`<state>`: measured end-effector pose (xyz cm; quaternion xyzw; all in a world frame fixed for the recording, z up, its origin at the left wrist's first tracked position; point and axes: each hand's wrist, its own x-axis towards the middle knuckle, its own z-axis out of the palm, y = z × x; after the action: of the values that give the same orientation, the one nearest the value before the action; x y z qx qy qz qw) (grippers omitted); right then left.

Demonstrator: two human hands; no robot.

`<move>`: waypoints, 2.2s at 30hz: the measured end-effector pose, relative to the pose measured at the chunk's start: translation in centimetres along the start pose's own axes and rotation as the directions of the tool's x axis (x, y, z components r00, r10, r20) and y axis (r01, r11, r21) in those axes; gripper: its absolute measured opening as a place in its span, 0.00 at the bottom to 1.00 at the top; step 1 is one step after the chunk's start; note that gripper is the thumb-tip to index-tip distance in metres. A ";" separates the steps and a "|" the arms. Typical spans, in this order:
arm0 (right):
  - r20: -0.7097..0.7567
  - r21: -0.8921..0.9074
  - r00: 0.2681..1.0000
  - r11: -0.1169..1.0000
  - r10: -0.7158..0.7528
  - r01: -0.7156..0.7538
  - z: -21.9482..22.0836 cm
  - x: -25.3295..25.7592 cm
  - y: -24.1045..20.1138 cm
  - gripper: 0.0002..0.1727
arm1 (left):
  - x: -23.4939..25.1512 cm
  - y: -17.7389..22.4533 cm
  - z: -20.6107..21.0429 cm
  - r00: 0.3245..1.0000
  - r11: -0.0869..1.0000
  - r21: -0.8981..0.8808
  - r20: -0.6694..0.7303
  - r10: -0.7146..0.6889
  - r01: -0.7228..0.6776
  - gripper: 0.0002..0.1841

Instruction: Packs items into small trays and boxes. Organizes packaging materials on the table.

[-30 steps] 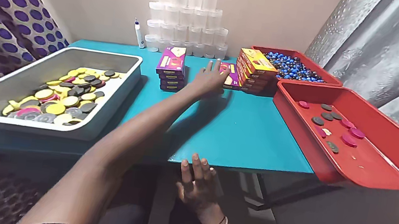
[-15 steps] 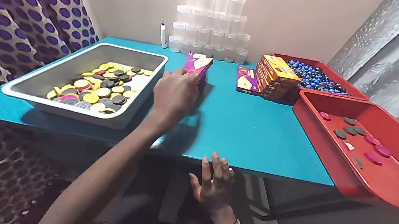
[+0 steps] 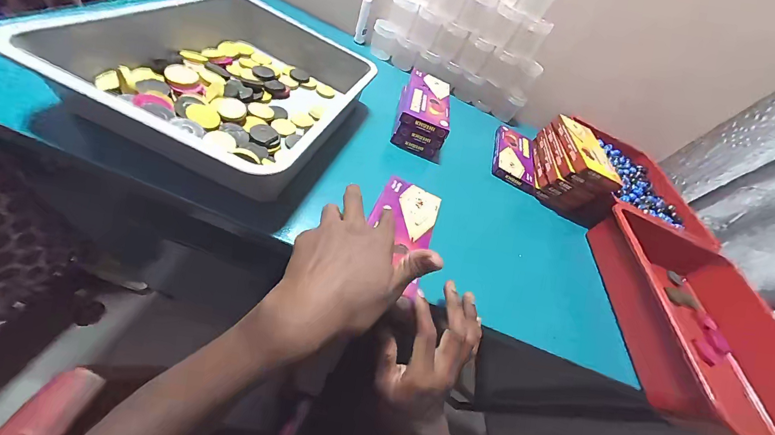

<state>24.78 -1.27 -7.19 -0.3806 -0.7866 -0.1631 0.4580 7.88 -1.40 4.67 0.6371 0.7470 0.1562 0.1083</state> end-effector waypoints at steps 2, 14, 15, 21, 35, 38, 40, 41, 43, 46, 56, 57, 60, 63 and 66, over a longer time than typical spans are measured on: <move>0.087 0.011 0.996 1.000 -0.014 0.013 -1.9 1.4 -1.6 0.30 | -0.5 -0.2 0.4 0.999 0.993 -0.118 -0.038 -0.003 -0.001 0.51; 0.580 -0.034 0.797 0.982 0.170 -0.185 -5.3 9.0 1.3 0.32 | -1.8 -4.3 5.2 0.786 0.878 -0.113 -0.507 0.352 -0.466 0.13; 0.560 -0.069 0.803 0.977 0.204 -0.201 -4.7 9.3 0.8 0.34 | -2.0 -4.0 5.5 0.777 0.874 -0.107 -0.517 0.359 -0.475 0.11; 0.498 -0.186 0.827 0.963 0.262 -0.193 -2.6 9.7 -1.0 0.33 | -3.1 -5.1 5.2 0.802 0.879 -0.269 -0.569 0.184 -0.392 0.11; 0.730 0.374 0.550 0.911 -0.406 0.177 -0.5 14.3 3.5 0.63 | -3.6 -5.9 5.5 0.922 0.837 -0.492 -0.386 0.038 -0.240 0.52; 0.788 0.453 0.375 0.872 -0.489 0.186 -0.8 16.0 4.8 0.58 | -3.2 -7.3 5.9 0.904 0.838 -0.487 -0.428 0.018 -0.247 0.41; 0.803 0.425 0.342 0.871 -0.488 0.245 -1.3 17.5 4.7 0.47 | -2.6 -8.6 6.5 0.870 0.805 -0.520 -0.493 -0.011 -0.284 0.34; 0.809 0.396 0.338 0.871 -0.481 0.292 -1.3 17.7 4.6 0.45 | -2.4 -9.1 6.7 0.865 0.774 -0.549 -0.502 -0.002 -0.316 0.31; 0.810 0.373 0.347 0.872 -0.472 0.317 -0.8 17.8 4.6 0.49 | -2.1 -9.9 6.7 0.869 0.707 -0.597 -0.493 0.048 -0.378 0.32; 0.709 0.456 0.493 0.861 -0.504 0.225 0.2 17.3 4.6 0.56 | -2.4 -10.8 6.4 0.872 0.669 -0.616 -0.479 0.099 -0.415 0.46; 0.555 0.389 0.648 0.851 -0.522 0.353 0.6 18.0 2.3 0.33 | -2.5 -10.9 6.3 0.845 0.588 -0.693 -0.534 -0.030 -0.417 0.50; 0.601 0.377 0.607 0.854 -0.521 0.359 0.8 17.4 2.2 0.33 | -2.6 -10.6 6.4 0.850 0.617 -0.682 -0.525 -0.040 -0.392 0.50; 0.704 0.315 0.559 0.898 -0.437 0.306 1.4 17.0 2.3 0.41 | -2.4 -10.4 6.5 0.854 0.675 -0.647 -0.518 -0.050 -0.353 0.45; 0.754 0.254 0.557 0.936 -0.349 0.243 1.9 17.6 3.2 0.49 | -2.3 -10.2 6.7 0.841 0.694 -0.632 -0.536 -0.073 -0.343 0.42; 0.758 0.302 0.536 0.928 -0.373 0.219 2.3 17.6 3.4 0.42 | -2.4 -9.9 6.7 0.835 0.705 -0.627 -0.543 -0.091 -0.331 0.39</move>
<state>20.82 10.27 6.18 -0.2331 -0.9710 0.0187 0.0493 1.59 -4.48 -5.33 0.5272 0.5850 0.6051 0.1169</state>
